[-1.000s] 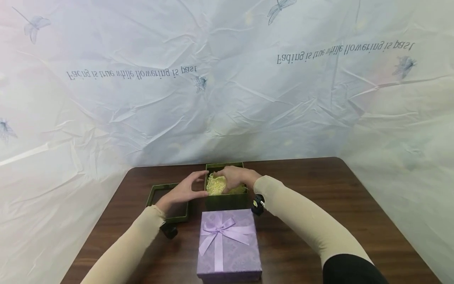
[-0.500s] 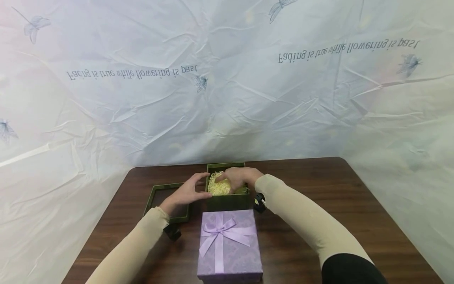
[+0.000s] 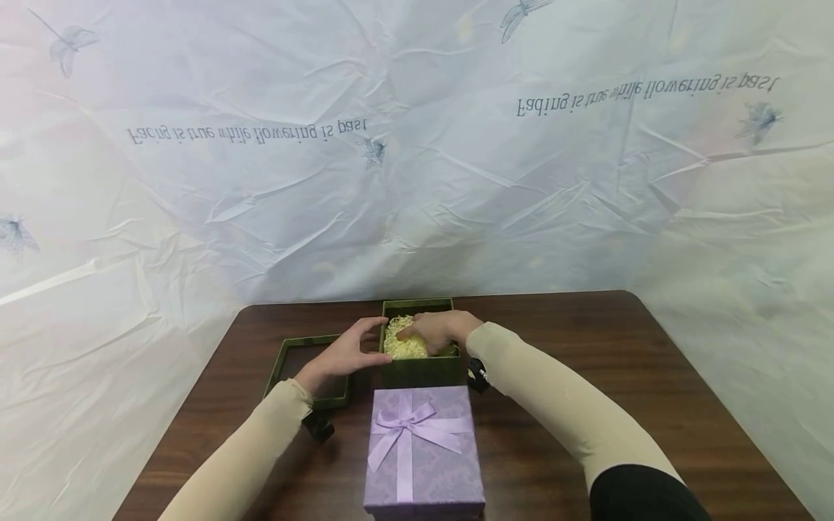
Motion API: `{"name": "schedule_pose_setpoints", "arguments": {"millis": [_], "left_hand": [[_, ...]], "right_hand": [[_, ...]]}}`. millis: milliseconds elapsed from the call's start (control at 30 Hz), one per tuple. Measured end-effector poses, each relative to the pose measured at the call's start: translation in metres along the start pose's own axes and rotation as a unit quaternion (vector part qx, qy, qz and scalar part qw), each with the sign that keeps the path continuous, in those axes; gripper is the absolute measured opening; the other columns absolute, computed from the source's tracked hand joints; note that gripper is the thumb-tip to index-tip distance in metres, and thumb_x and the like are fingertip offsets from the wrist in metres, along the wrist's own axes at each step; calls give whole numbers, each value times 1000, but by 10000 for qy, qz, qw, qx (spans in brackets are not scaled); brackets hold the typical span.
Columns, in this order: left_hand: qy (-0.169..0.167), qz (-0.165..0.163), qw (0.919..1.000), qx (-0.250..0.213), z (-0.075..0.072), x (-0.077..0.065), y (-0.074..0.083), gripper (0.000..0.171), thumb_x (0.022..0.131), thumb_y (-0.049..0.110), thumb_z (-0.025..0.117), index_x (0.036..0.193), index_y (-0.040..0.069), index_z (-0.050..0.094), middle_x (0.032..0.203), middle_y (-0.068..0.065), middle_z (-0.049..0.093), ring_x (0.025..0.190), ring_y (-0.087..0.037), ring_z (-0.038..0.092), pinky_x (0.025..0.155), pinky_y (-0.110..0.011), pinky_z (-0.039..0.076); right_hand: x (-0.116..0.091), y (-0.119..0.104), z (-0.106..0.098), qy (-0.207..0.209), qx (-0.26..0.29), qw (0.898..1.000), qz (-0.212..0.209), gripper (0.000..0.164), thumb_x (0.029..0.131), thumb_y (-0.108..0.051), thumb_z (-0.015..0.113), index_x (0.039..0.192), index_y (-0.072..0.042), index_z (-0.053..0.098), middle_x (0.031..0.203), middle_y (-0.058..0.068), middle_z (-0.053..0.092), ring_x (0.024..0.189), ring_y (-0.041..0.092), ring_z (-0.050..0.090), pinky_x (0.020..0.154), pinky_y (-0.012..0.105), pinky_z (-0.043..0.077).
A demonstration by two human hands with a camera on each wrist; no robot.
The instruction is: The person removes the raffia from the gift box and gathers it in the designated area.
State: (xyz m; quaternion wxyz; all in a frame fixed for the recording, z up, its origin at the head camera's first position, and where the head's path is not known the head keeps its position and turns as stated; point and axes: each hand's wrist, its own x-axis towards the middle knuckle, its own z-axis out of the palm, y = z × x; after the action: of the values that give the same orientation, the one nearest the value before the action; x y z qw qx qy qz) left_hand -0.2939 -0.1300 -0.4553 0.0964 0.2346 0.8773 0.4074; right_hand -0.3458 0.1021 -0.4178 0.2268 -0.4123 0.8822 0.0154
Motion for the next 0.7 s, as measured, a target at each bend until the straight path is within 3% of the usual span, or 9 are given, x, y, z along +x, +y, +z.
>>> {"name": "schedule_pose_setpoints", "arguments": {"millis": [300, 500, 700], "left_hand": [[-25, 53, 9999, 87, 0, 1, -1, 84, 84, 41, 76, 152, 13, 34, 154, -13, 29, 130, -35, 47, 100, -48, 49], [-17, 76, 9999, 105, 0, 0, 0, 86, 84, 42, 76, 152, 12, 33, 154, -13, 29, 129, -36, 48, 100, -49, 48], [65, 162, 9998, 127, 0, 0, -2, 86, 83, 44, 76, 151, 12, 35, 153, -13, 31, 129, -36, 48, 101, -49, 47]], "right_hand": [[4, 1, 6, 47, -129, 9998, 153, 75, 86, 10, 61, 146, -33, 46, 148, 7, 45, 134, 28, 45, 98, 39, 51], [4, -1, 7, 59, -60, 9999, 73, 74, 86, 15, 54, 145, -30, 48, 145, -2, 50, 134, 23, 47, 98, 35, 51], [4, 0, 8, 206, 56, 9998, -66, 71, 84, 16, 56, 141, -26, 53, 141, -3, 54, 130, 21, 51, 100, 35, 50]]}}
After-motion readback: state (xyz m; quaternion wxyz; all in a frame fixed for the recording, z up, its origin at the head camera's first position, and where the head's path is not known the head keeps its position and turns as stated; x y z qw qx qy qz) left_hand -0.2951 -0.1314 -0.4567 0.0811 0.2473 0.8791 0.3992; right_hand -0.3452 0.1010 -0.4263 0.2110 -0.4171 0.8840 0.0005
